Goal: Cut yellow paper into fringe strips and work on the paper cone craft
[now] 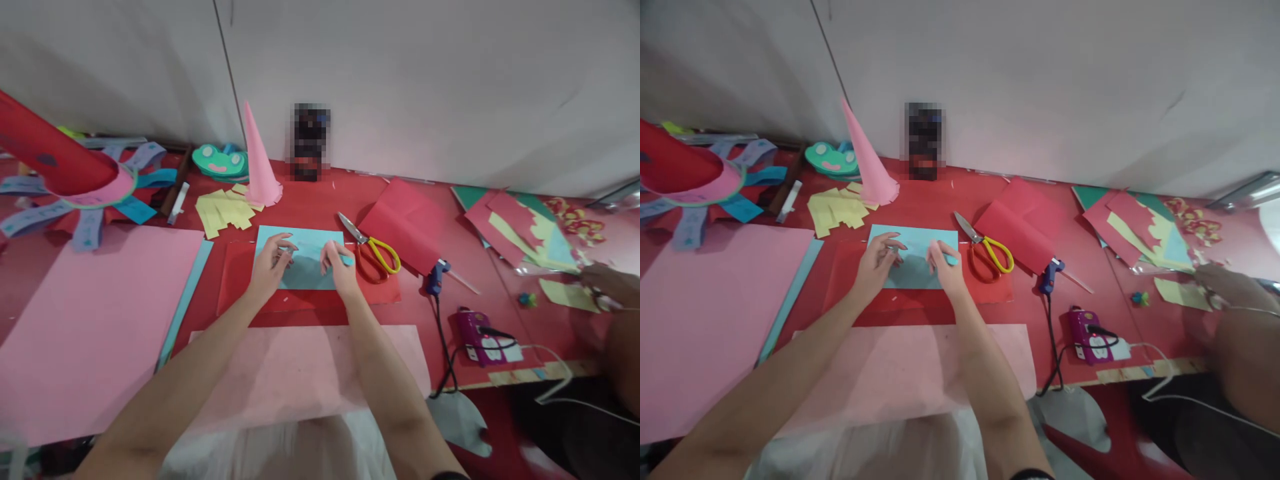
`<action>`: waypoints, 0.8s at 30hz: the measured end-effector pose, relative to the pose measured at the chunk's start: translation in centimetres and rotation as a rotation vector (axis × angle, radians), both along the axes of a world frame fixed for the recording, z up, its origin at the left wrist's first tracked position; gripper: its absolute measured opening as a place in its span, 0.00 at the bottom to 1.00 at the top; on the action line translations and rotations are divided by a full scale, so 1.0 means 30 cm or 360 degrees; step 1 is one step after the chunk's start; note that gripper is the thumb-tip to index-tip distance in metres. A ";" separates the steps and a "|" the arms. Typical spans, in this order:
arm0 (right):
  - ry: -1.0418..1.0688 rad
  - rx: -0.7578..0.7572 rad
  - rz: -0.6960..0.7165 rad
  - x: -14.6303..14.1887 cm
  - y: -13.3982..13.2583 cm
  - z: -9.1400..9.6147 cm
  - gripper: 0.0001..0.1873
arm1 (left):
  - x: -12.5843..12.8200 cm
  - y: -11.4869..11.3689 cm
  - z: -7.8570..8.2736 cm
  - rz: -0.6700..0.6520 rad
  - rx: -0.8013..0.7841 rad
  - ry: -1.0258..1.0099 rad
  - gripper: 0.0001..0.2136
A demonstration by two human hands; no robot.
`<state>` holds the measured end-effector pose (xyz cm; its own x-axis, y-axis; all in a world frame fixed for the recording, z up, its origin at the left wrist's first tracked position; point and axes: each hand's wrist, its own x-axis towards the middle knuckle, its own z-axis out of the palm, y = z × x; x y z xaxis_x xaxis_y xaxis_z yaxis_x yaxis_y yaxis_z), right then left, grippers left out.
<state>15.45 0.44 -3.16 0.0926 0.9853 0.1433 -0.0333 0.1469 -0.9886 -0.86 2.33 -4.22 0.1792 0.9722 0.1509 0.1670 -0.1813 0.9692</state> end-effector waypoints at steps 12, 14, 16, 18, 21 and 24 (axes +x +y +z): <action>0.0391 -0.0433 0.0172 -0.020 0.032 -0.015 0.17 | -0.012 0.002 0.053 -0.0565 -0.0225 0.0597 0.20; 0.0435 -0.0453 0.0126 -0.019 0.032 -0.017 0.18 | -0.006 0.005 0.054 -0.0611 -0.0211 0.0583 0.21; 0.0475 -0.0441 0.0145 -0.016 0.032 -0.018 0.17 | -0.001 0.006 0.056 -0.0641 -0.0209 0.0525 0.21; 0.0504 -0.0411 0.0230 -0.013 0.030 -0.018 0.17 | -0.002 0.005 0.058 -0.0629 -0.0220 0.0465 0.20; 0.0519 -0.0333 0.0367 -0.015 0.023 -0.010 0.15 | -0.011 0.000 0.060 -0.0578 -0.0198 0.0368 0.19; 0.0472 -0.0267 0.0461 -0.027 0.010 0.005 0.14 | -0.021 -0.005 0.060 -0.0594 -0.0116 0.0263 0.16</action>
